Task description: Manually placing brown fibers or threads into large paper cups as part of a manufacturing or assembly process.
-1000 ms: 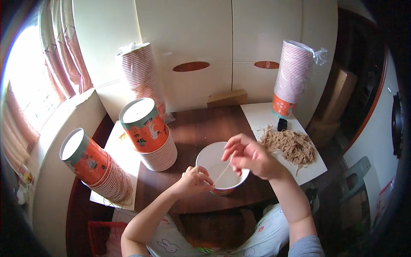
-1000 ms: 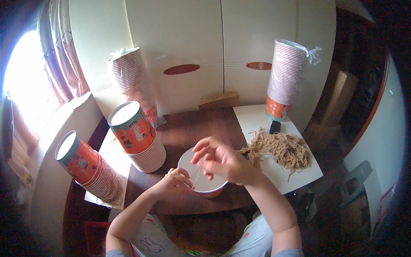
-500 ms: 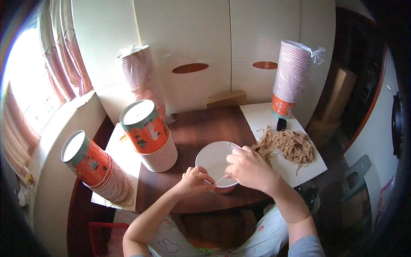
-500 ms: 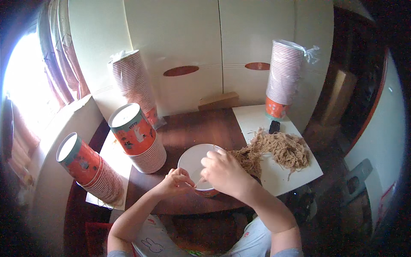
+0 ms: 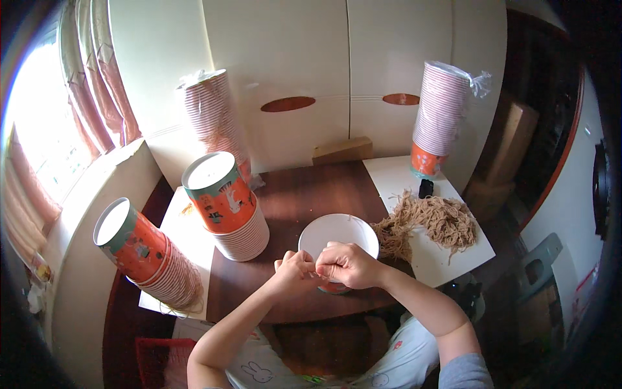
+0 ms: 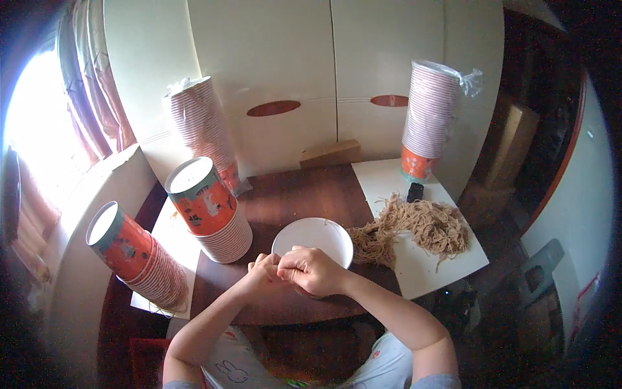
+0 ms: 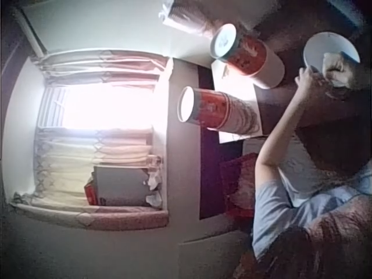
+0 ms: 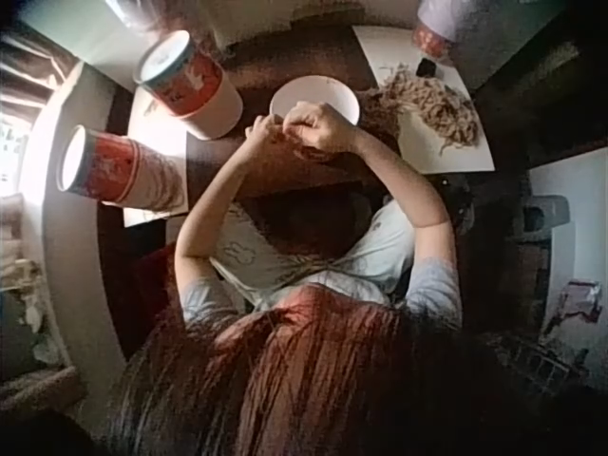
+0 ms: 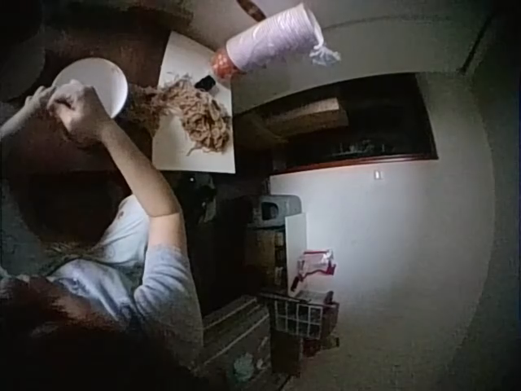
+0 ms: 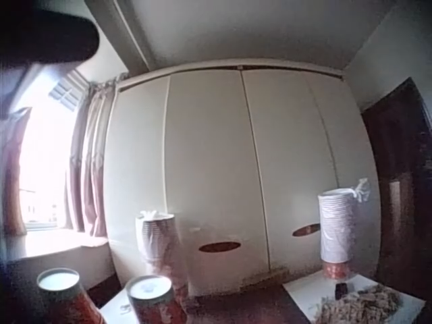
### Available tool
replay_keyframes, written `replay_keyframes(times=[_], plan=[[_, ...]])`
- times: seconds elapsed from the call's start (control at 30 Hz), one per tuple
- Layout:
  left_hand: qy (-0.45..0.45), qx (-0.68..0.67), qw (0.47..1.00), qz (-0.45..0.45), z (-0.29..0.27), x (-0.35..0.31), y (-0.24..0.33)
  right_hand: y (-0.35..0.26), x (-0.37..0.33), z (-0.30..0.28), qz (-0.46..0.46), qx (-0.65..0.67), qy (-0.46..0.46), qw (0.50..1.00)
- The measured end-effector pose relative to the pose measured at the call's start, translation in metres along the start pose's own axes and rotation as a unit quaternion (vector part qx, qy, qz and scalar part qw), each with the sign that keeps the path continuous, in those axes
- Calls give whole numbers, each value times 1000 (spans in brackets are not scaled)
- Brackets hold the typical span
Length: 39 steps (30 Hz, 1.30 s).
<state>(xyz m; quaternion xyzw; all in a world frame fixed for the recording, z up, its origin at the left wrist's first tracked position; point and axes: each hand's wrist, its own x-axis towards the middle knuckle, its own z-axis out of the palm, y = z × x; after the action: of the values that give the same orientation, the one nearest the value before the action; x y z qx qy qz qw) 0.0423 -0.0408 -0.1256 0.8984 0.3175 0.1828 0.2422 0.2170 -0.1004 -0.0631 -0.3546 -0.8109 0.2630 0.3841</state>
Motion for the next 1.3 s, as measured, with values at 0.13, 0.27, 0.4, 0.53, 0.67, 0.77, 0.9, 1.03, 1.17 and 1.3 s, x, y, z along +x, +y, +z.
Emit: replay_keyframes(times=[0.13, 0.27, 0.4, 0.53, 0.67, 0.77, 0.9, 1.03, 1.17, 1.3], plan=[[39, 37, 999, 6, 3, -2, -2, -4, 1, 4, -18, 0, -2, 1000], [100, 19, 995, 22, 0, 1, 7, -5, -1, 5, -2, -33, 2, 999], [113, 16, 993, 27, -1, -2, 4, -9, 4, 6, -14, -67, 18, 998], [92, -27, 994, 44, -5, 1, -12, -6, 10, 4, -56, -112, 59, 990], [68, -202, 965, 152, -25, -2, -8, -10, 1, -8, -15, -202, 43, 978], [78, -357, 926, -92, -35, -4, -7, -36, 3, -5, -61, -219, 31, 973], [23, -132, 982, -130, -22, -8, -17, -55, 10, 24, -127, -283, -4, 951], [70, -89, 991, -77, -28, -26, -19, -82, 13, 38, -149, -264, -45, 952], [313, -131, 941, 15, -95, -61, -61, -127, 22, 55, -211, -145, -109, 960], [563, 282, 776, 37, -221, -118, 33, -137, 58, 81, -283, -314, 1, 906]])
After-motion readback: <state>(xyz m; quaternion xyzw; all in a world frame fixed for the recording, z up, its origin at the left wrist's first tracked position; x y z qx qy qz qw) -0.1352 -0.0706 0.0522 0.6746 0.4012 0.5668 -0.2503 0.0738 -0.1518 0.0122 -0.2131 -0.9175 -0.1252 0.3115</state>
